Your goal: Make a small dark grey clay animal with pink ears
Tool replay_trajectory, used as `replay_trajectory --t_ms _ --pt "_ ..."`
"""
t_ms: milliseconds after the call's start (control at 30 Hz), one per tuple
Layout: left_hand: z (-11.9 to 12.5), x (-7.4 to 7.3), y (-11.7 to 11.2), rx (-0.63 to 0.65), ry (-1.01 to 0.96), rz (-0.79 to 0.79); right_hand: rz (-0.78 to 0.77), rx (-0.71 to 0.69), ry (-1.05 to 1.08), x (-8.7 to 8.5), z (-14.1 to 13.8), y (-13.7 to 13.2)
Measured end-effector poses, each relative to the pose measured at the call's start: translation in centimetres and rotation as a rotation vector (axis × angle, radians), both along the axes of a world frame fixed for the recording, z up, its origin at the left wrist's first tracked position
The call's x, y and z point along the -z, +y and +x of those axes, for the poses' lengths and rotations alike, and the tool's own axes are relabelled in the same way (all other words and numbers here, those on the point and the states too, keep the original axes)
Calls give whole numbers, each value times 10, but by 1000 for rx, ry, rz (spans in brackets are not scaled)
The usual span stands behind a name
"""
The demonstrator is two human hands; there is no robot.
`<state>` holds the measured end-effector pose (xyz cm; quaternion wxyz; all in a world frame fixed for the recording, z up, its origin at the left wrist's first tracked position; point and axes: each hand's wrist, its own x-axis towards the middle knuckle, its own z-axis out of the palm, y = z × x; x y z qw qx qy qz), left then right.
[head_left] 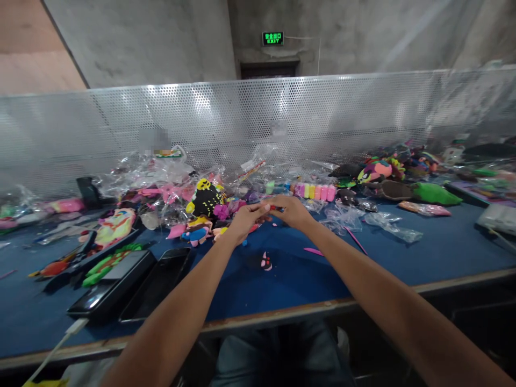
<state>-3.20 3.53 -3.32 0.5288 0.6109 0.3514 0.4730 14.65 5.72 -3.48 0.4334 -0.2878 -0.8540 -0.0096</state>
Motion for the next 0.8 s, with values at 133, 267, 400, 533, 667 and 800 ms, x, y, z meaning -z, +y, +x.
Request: replay_trajectory --t_ms 133,267,400,533,667,800 --pt "0 0 0 18 -22 -7 -4 2 -9 -1 1 0" --pt "-2 1 3 -32 3 30 -25 21 -19 -2 0 -2" --pt "-3 2 5 -55 44 88 -45 35 -18 -3 0 -3" --pt "-4 5 9 -49 14 94 -42 18 7 -3 1 -3" --pt "-4 5 10 -74 39 103 -22 12 -5 -2 1 -2" --pt "-3 3 7 -72 58 115 -41 28 2 -3 1 -1"
